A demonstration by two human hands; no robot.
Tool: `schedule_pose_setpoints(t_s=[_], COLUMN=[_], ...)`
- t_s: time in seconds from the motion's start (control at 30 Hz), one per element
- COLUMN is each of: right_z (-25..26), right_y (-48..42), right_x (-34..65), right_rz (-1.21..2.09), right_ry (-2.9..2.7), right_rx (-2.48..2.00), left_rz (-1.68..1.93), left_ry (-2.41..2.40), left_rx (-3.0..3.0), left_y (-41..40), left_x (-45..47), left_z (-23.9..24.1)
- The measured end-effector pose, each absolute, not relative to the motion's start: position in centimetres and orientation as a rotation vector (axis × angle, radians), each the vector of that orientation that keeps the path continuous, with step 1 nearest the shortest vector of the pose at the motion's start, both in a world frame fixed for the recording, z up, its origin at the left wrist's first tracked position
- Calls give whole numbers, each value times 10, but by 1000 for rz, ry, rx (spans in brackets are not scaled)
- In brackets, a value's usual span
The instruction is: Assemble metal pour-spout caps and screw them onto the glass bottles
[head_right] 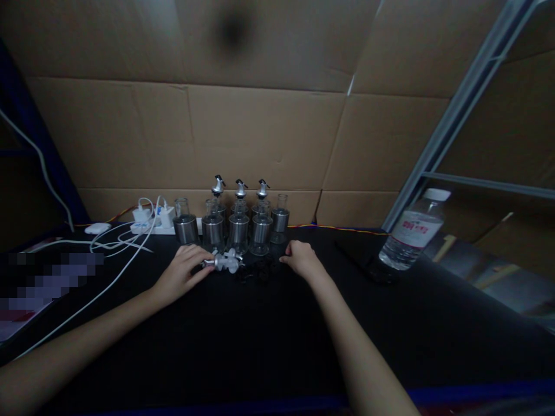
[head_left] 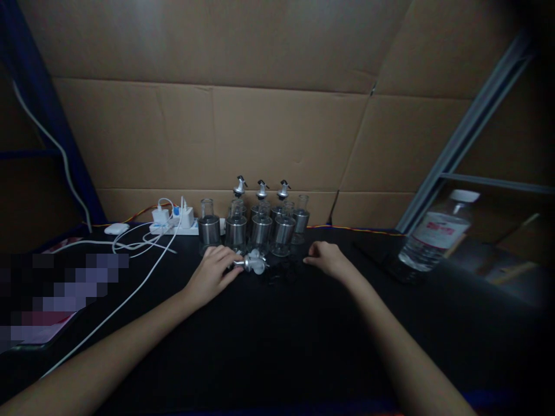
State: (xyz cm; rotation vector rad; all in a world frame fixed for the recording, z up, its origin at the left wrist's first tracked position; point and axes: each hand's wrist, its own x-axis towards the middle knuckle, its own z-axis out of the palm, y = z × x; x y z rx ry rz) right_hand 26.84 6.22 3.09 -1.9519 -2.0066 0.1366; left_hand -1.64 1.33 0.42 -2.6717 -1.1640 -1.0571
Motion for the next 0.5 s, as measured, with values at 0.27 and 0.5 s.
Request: schedule_pose_setpoints(t_s=[0.27, 0.5], right_z=[24, 21], right_y=[66, 68], right_x=[274, 271], right_rz=[146, -39], right_ry=[-2012, -1851], right_rx=[-1938, -1847], left_rz=[-1097, -932], left_ry=[-1191, -1116], left_rx=[-2691, -2731], left_y=[11, 8], left_x=[-15, -13], left_z=[5, 7])
